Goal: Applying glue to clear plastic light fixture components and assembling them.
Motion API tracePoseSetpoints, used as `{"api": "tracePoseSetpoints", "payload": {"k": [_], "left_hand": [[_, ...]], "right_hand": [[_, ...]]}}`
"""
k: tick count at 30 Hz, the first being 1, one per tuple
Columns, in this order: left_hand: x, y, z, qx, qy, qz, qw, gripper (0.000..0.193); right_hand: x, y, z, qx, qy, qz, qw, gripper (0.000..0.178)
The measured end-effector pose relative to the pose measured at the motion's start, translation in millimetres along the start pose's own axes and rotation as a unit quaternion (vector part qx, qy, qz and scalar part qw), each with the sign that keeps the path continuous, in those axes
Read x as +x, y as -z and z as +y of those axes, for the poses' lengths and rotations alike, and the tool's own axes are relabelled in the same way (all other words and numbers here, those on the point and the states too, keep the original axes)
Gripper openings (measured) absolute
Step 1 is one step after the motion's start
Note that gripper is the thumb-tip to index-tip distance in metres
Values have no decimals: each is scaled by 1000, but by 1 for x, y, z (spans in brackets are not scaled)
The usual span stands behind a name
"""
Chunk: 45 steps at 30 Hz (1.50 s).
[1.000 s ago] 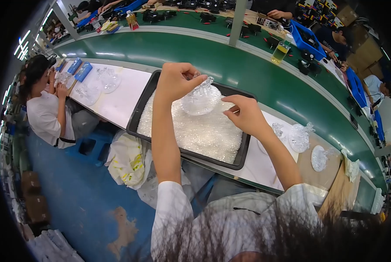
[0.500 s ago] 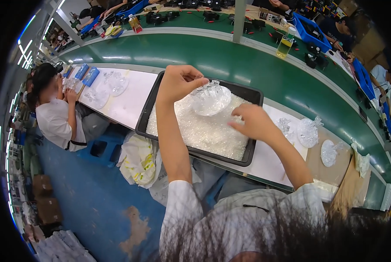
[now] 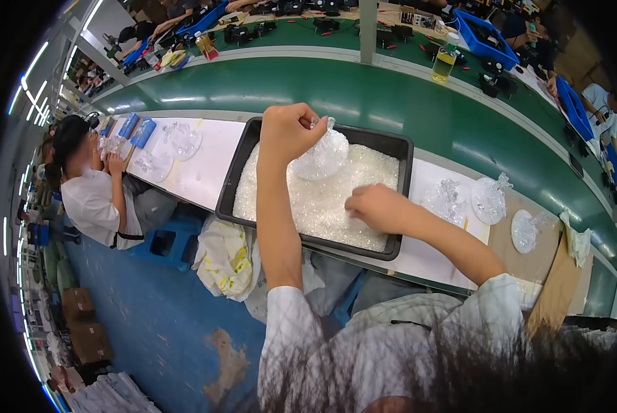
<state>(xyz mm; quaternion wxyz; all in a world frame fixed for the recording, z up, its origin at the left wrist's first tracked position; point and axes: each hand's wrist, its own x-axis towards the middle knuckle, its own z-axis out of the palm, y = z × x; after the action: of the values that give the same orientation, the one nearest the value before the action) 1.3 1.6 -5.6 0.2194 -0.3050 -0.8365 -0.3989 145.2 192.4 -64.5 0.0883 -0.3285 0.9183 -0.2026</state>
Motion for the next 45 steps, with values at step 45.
{"api": "tracePoseSetpoints", "payload": {"k": [45], "left_hand": [[-3,34,5,-274,208,-50,938,17]], "right_hand": [[9,0,32,392,-103,264,875,42]]}}
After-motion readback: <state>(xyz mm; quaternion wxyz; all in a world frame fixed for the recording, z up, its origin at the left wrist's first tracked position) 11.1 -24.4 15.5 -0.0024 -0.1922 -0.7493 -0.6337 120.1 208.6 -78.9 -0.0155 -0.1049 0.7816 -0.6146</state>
